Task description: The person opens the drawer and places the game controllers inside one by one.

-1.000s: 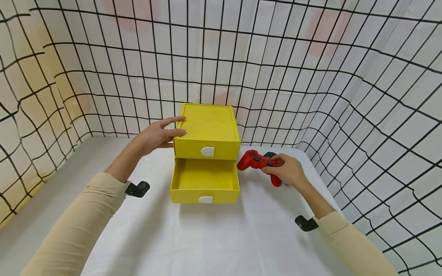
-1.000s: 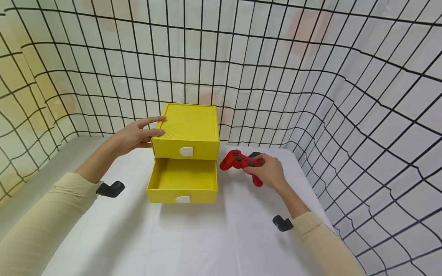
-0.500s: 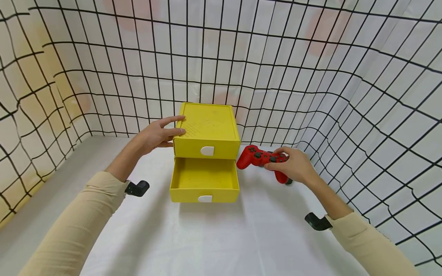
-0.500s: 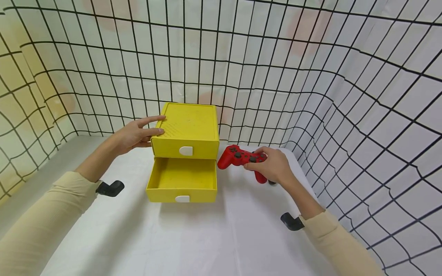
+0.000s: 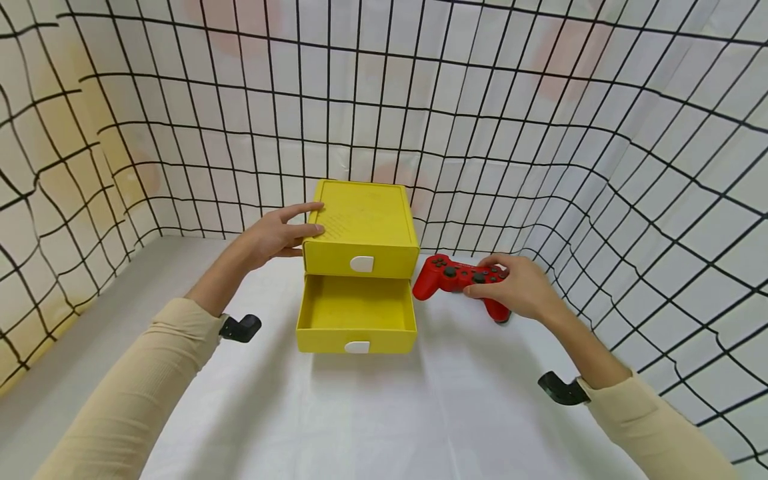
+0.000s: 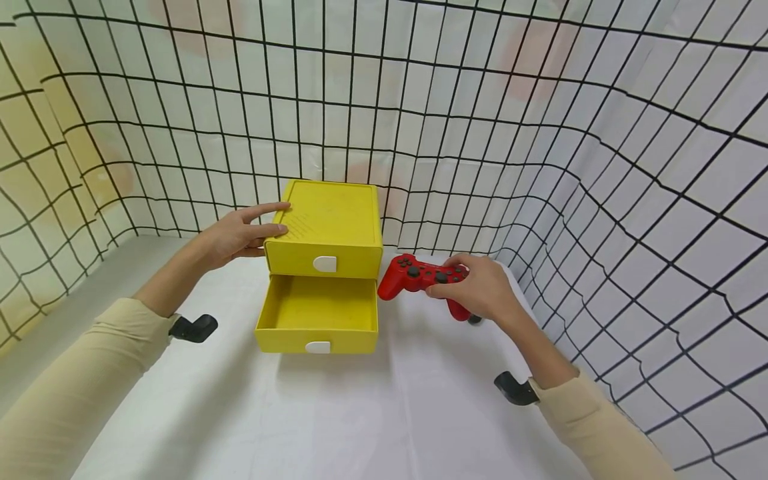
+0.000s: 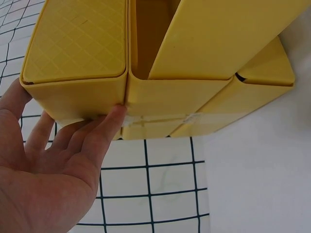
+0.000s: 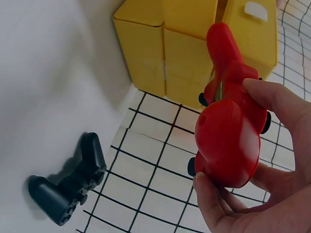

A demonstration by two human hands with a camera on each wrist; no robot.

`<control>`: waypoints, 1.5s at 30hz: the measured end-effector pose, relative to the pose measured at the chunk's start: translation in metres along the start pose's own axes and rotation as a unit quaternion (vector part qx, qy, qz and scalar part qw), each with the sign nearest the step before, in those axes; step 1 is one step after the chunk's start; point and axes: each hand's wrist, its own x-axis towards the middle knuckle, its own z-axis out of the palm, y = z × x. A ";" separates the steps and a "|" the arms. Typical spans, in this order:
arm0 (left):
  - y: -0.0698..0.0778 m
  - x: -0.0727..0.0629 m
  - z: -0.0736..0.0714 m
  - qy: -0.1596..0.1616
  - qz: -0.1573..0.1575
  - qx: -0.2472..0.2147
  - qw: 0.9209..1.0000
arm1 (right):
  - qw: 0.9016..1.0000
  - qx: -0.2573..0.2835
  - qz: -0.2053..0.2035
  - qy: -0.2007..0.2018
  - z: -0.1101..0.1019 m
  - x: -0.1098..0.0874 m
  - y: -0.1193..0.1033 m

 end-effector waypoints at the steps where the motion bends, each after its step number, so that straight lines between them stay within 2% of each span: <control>1: 0.000 0.001 0.000 -0.002 0.001 0.000 1.000 | 1.000 0.001 0.000 0.001 -0.001 -0.001 0.000; 24: -0.001 0.001 -0.001 0.001 -0.002 0.002 1.000 | 0.999 0.000 -0.007 -0.051 0.000 -0.009 -0.028; 35: -0.001 0.002 -0.001 0.002 0.000 0.005 1.000 | 0.998 -0.005 -0.015 -0.057 0.001 -0.011 -0.031; 45: 0.001 0.000 0.001 0.003 0.000 0.008 1.000 | 0.997 0.026 -0.027 -0.065 0.006 -0.013 -0.044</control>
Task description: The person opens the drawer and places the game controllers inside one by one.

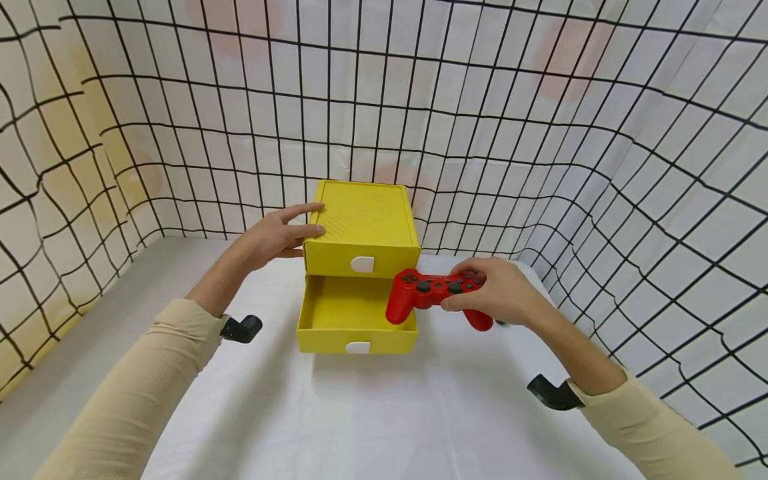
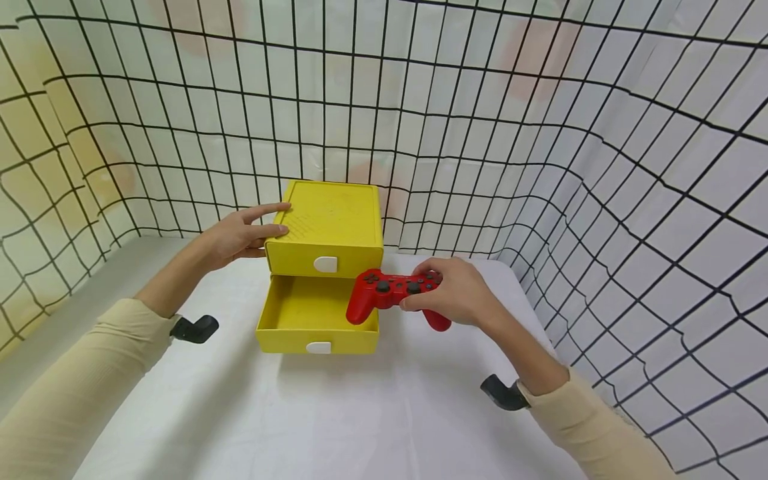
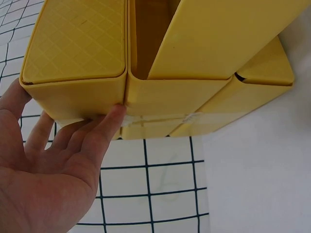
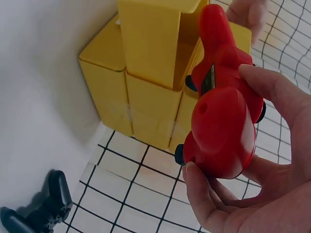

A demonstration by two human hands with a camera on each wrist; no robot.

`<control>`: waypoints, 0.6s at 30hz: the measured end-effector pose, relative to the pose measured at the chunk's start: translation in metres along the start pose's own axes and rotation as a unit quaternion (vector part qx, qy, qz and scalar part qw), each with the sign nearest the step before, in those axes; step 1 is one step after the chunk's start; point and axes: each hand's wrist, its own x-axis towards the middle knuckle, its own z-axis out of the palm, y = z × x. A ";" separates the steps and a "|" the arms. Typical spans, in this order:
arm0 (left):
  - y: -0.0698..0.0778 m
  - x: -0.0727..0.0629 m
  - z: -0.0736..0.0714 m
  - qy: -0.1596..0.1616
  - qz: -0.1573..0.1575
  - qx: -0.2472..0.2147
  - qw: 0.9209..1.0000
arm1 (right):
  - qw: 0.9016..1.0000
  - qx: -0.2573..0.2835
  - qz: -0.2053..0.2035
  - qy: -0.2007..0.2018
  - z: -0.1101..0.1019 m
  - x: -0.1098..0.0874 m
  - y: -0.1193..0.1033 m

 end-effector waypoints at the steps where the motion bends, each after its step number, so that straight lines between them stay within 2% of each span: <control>1: 0.000 0.000 0.000 -0.001 0.001 0.000 1.000 | 1.000 0.002 -0.002 -0.001 0.001 0.001 -0.001; 18: -0.002 0.000 -0.001 -0.002 0.008 0.000 1.000 | 0.998 -0.018 -0.052 0.015 0.025 0.018 -0.026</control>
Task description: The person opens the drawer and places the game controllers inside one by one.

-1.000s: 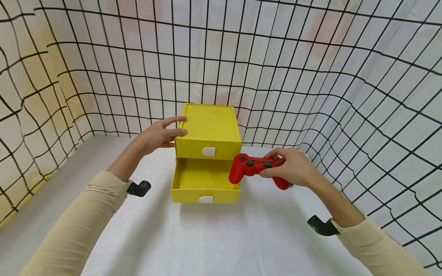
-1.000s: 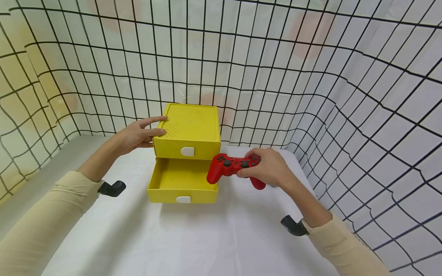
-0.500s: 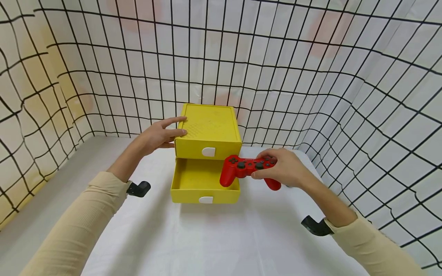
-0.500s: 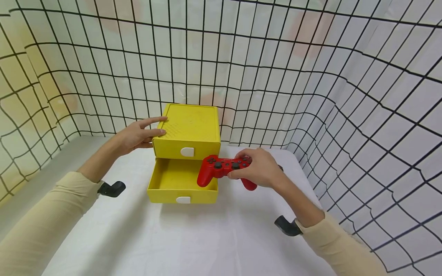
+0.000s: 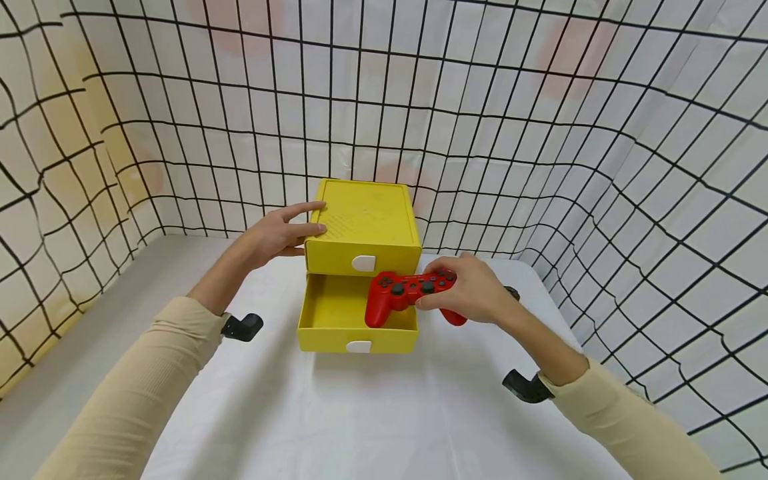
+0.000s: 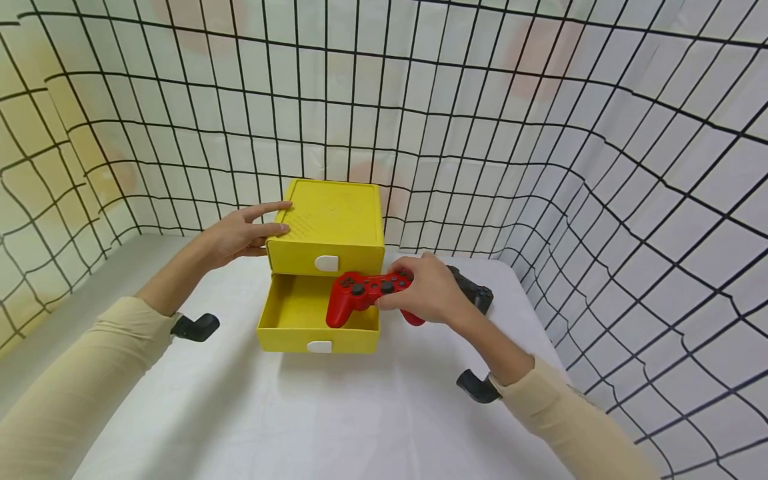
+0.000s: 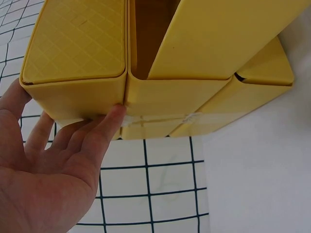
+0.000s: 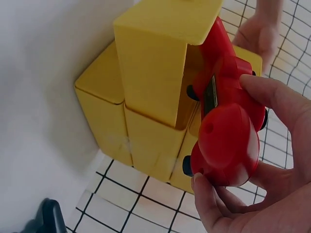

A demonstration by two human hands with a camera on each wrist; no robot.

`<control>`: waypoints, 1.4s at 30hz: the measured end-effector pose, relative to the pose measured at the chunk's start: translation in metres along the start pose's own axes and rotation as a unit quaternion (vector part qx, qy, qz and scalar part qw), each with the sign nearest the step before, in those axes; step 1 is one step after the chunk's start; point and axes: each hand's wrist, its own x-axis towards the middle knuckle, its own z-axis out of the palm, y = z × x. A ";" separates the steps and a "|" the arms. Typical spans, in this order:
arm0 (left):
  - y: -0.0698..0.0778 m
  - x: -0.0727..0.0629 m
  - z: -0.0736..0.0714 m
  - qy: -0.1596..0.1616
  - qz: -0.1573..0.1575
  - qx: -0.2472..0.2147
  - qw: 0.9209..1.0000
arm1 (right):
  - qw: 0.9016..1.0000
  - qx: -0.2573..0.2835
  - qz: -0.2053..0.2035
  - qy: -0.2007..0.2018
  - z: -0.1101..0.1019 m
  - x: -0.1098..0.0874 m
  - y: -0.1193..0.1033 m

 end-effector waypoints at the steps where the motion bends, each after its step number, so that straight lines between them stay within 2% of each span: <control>1: 0.000 0.000 0.000 0.001 -0.001 0.000 1.000 | 1.000 -0.001 -0.002 0.002 0.001 0.001 -0.001; 16: 0.002 -0.002 0.001 -0.003 -0.002 -0.003 1.000 | 0.999 -0.006 -0.034 0.006 0.018 0.011 -0.016; 28: 0.001 0.000 0.000 0.001 -0.002 -0.001 1.000 | 1.000 0.000 -0.012 -0.004 0.028 0.014 -0.022; 35: 0.000 0.001 0.000 0.003 -0.003 -0.003 1.000 | 1.000 -0.003 -0.022 -0.009 0.034 0.017 -0.025; 42: 0.000 0.000 0.001 0.001 -0.004 -0.012 1.000 | 0.999 0.021 -0.024 -0.006 0.040 0.020 -0.029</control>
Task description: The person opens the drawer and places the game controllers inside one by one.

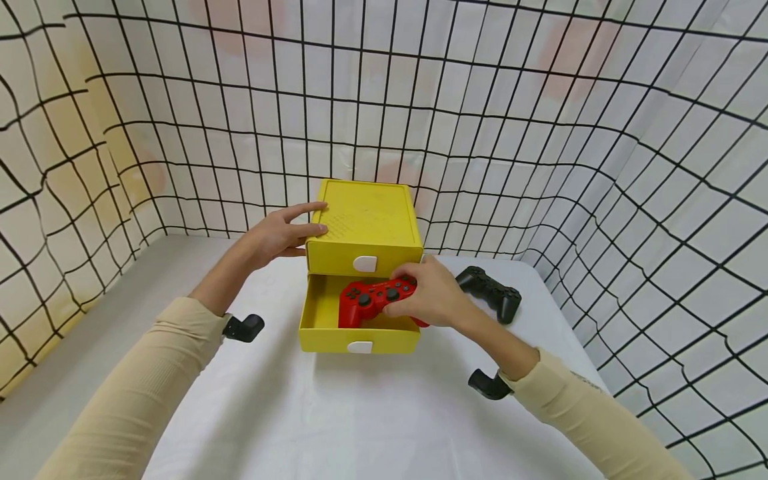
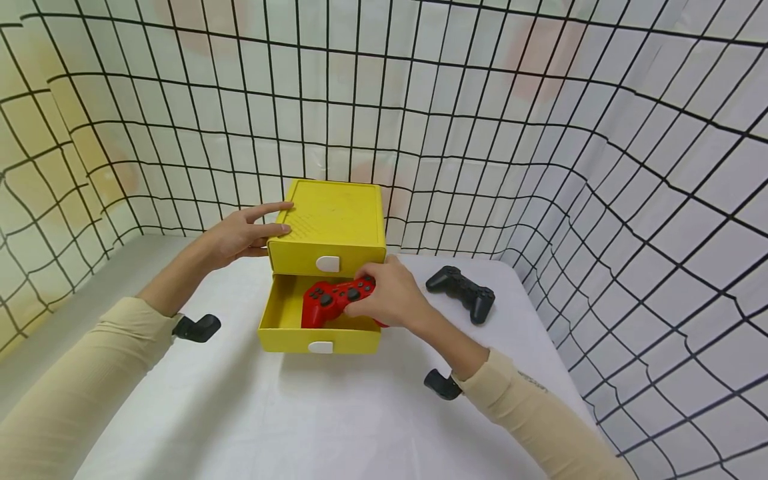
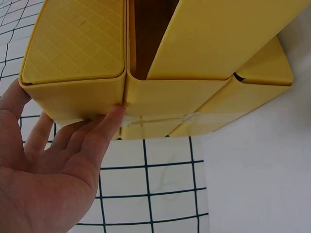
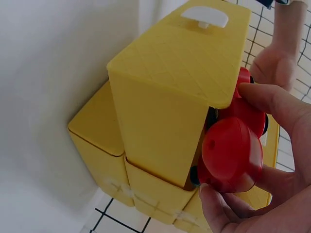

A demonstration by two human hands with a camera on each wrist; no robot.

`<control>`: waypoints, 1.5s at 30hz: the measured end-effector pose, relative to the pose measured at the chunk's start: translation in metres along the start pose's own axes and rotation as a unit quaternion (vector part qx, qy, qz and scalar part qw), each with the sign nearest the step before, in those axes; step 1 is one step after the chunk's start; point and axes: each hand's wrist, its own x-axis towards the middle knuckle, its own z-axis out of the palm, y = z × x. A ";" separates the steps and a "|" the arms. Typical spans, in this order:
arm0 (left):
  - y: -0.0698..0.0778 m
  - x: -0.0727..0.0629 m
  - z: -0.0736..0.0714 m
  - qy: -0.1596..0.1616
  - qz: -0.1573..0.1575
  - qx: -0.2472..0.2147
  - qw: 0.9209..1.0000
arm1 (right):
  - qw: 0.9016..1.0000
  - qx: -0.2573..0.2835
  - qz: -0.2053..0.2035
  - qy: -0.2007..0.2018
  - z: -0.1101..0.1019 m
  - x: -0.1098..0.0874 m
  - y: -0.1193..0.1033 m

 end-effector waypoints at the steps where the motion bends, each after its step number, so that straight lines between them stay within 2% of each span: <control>1: 0.000 0.000 0.000 -0.001 0.000 0.000 1.000 | 1.000 0.004 -0.001 0.001 0.001 0.000 0.000; 8: 0.001 -0.001 0.000 -0.003 0.002 0.004 1.000 | 1.000 0.016 -0.003 0.013 0.008 0.003 -0.001; 22: -0.001 -0.001 0.001 0.002 -0.001 0.004 1.000 | 0.999 -0.015 -0.013 0.041 0.019 0.003 -0.004; 45: 0.001 -0.002 0.002 0.000 0.000 0.006 1.000 | 0.999 -0.028 -0.013 0.037 0.032 0.009 -0.001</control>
